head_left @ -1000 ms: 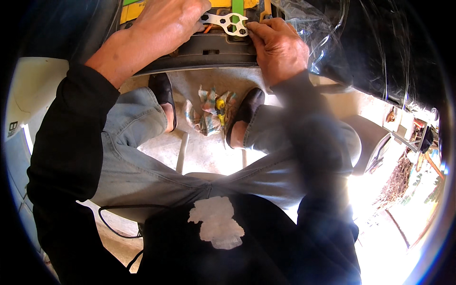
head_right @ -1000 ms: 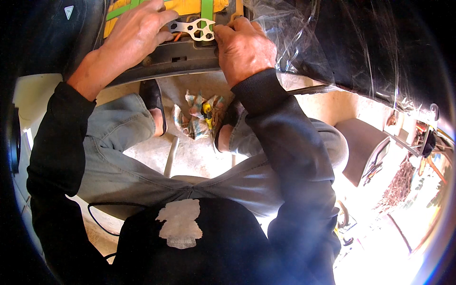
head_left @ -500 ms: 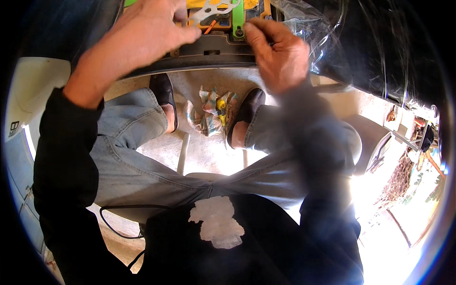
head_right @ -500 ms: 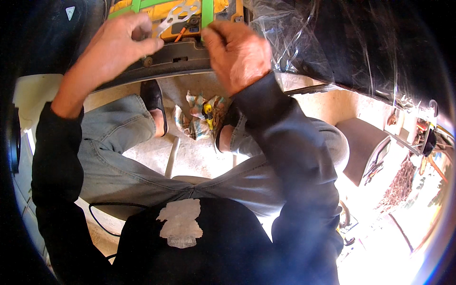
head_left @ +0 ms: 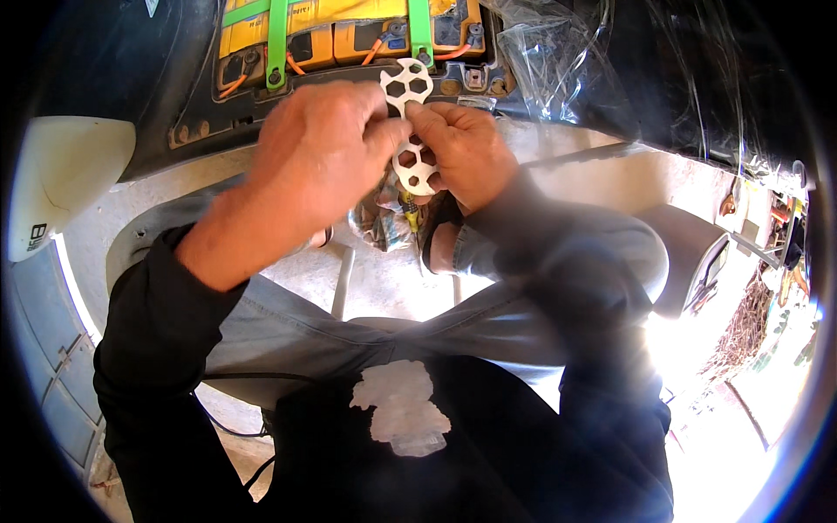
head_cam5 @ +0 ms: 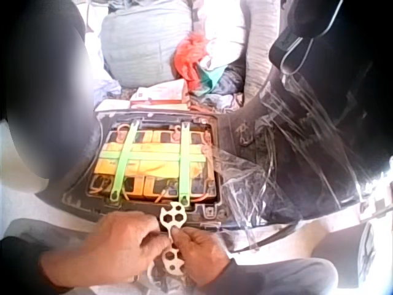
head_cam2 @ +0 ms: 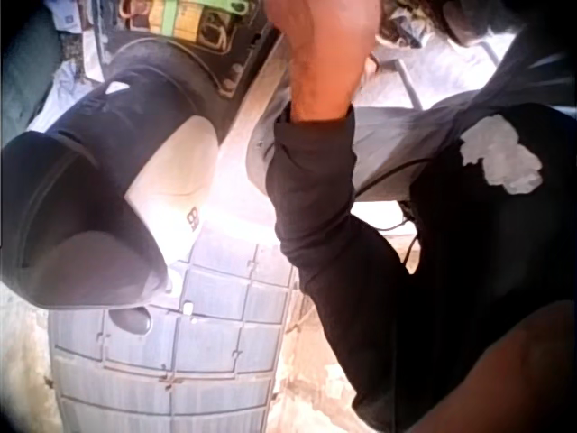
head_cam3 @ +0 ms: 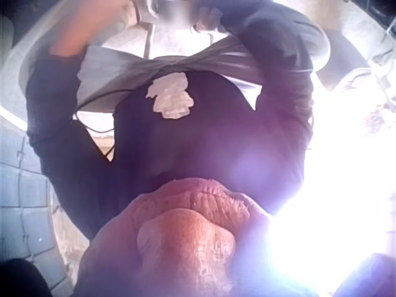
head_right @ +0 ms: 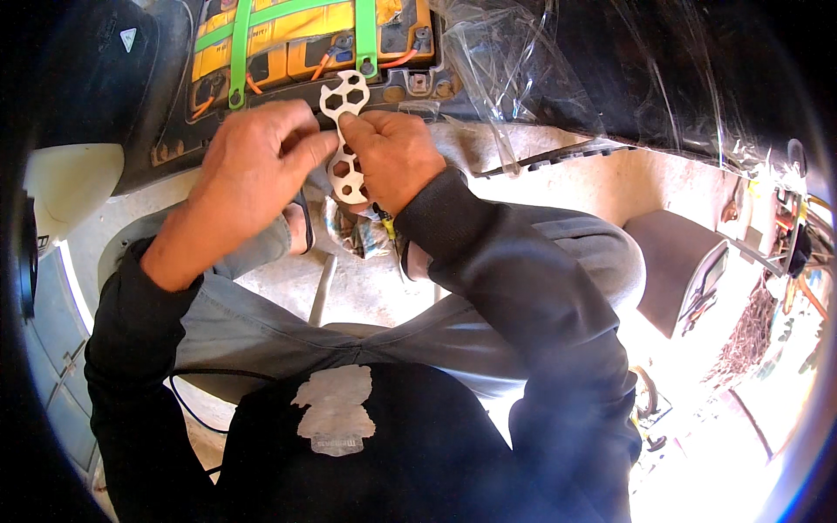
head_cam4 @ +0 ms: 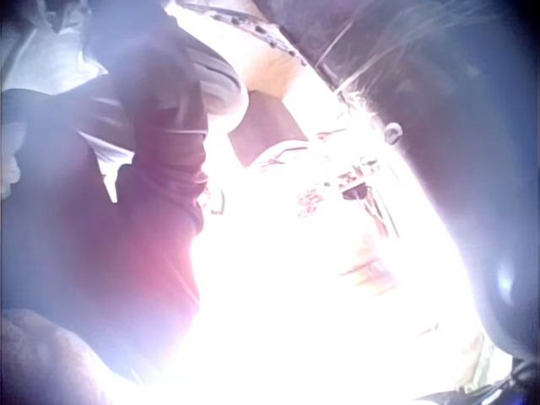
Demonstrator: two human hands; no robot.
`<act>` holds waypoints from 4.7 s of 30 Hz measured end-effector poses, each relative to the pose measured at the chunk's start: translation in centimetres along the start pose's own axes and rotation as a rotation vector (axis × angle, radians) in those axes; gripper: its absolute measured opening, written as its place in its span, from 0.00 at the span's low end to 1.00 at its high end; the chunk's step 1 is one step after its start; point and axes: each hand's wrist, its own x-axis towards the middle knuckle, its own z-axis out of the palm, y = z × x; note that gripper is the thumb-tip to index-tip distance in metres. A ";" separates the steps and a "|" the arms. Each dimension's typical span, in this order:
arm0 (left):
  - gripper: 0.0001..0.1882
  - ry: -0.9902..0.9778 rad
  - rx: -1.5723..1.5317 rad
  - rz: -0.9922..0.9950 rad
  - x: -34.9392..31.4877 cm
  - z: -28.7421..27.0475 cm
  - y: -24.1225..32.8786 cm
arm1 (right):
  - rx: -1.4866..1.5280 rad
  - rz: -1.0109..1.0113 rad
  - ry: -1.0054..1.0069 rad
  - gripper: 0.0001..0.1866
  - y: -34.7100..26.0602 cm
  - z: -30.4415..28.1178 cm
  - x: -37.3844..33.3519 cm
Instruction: The person is assembling a battery pack by securing yellow battery cells with green straps. They use a white multi-tool to tighten the fasteners on the straps, ensuring the cells are held firmly in place within the black casing.
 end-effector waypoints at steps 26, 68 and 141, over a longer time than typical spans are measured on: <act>0.15 0.094 0.325 0.124 2.2 1.2 -1.1 | -0.006 0.131 0.137 0.21 0.6 -0.1 0.1; 0.20 -0.146 0.290 -0.128 -0.8 0.0 -1.1 | -0.472 0.169 -0.174 0.34 -2.2 2.7 0.9; 0.27 -0.128 0.590 -0.237 8.5 -3.7 -3.5 | -1.347 -0.745 -0.401 0.06 2.3 6.1 -2.9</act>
